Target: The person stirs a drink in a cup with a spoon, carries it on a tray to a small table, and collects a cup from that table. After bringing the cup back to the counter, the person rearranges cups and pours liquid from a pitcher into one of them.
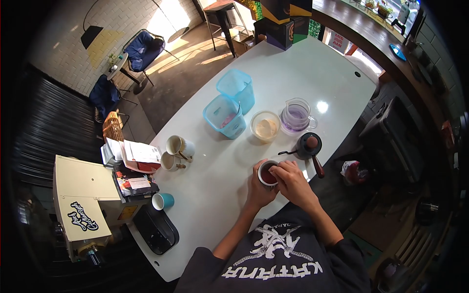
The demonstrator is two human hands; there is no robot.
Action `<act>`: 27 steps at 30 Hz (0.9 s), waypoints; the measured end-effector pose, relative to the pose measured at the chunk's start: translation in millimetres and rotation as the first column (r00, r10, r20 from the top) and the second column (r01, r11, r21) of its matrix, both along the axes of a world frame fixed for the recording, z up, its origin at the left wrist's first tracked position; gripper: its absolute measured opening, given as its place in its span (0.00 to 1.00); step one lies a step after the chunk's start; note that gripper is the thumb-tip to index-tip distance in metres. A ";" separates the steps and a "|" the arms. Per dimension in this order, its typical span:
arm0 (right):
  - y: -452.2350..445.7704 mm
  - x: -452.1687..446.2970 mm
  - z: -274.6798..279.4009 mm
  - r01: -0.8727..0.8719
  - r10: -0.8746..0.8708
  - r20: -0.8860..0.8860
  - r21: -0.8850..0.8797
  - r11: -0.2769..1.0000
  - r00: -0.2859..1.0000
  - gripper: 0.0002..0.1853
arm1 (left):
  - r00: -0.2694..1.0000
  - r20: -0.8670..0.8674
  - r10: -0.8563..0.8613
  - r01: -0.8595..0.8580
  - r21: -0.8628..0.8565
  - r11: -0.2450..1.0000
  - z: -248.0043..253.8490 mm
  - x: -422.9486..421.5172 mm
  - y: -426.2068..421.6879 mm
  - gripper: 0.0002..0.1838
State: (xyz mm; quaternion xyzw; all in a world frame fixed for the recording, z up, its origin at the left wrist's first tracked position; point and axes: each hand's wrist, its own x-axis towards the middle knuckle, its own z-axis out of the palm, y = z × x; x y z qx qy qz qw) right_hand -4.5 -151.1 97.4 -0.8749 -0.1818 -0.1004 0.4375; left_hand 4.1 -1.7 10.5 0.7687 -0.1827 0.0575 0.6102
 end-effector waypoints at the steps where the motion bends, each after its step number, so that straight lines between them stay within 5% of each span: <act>1: -1.1 -0.2 0.4 -0.017 0.017 -0.023 -0.017 1.000 1.000 0.12 | 1.000 -0.010 -0.004 0.004 -0.015 1.000 0.8 -0.2 -0.3 0.46; 9: -8.2 3.8 7.6 0.032 -0.035 -0.032 -0.093 0.995 0.999 0.14 | 1.000 -0.031 -0.001 0.001 -0.008 1.000 -0.1 -1.7 -0.1 0.45; 18: -0.1 6.0 -1.7 -0.026 0.027 -0.038 0.029 0.999 0.999 0.09 | 0.998 -0.056 -0.018 0.015 -0.053 0.998 -5.4 -1.8 -0.9 0.44; 27: -10.6 8.4 7.6 -0.017 0.012 -0.058 -0.092 0.996 0.998 0.10 | 0.997 -0.074 -0.022 0.018 -0.048 0.999 -8.9 -3.1 0.5 0.44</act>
